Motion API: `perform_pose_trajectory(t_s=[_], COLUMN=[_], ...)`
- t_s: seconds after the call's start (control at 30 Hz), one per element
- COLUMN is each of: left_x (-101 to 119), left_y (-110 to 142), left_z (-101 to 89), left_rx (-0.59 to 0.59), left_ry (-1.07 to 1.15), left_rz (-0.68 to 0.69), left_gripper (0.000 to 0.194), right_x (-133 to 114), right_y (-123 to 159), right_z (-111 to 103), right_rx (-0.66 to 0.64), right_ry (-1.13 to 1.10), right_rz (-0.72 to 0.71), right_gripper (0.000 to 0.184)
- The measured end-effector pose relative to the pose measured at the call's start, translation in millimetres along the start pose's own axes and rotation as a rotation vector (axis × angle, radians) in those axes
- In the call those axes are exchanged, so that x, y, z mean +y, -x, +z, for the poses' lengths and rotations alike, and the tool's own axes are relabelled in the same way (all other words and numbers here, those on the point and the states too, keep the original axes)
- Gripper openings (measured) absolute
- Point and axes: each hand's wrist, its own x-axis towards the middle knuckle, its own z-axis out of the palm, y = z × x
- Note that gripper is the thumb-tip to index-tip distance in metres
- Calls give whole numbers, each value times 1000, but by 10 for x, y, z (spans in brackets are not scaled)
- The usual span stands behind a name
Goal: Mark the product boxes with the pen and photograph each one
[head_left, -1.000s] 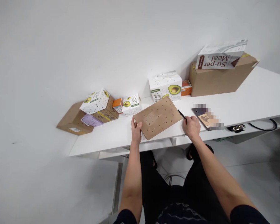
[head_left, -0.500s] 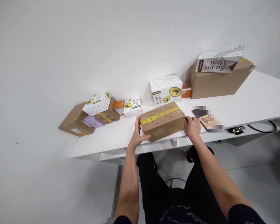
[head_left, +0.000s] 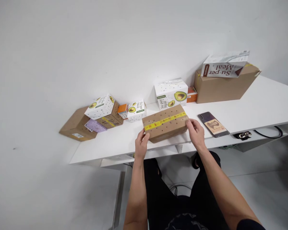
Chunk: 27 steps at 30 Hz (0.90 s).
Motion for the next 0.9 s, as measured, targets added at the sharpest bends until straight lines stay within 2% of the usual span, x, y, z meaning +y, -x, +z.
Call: perform_pose_trajectory(t_s=[0.13, 0.3, 0.37, 0.47, 0.57, 0.7, 0.9], left_x=[-120, -439, -554, -652, -666, -636, -536], left_y=[157, 398, 473, 538, 545, 511, 444], left_z=[-54, -41, 4, 69, 91, 78, 82], left_rx=[-37, 14, 40, 63, 34, 13, 145], left_ry=[76, 166, 165, 164, 190, 276, 440], left_rz=[93, 78, 58, 42, 36, 16, -156], left_gripper=[55, 61, 59, 51, 44, 41, 38], right_x=[207, 595, 704, 802, 830, 812, 755], right_y=[247, 536, 601, 653, 667, 653, 572], right_z=[-21, -73, -93, -123, -143, -152, -225], right_rx=[-37, -10, -7, 9, 7, -8, -27], right_ry=[-98, -125, -77, 109, 295, 368, 286], right_rz=[-42, -67, -57, 16, 37, -16, 10], right_gripper=[38, 35, 36, 37, 37, 31, 34])
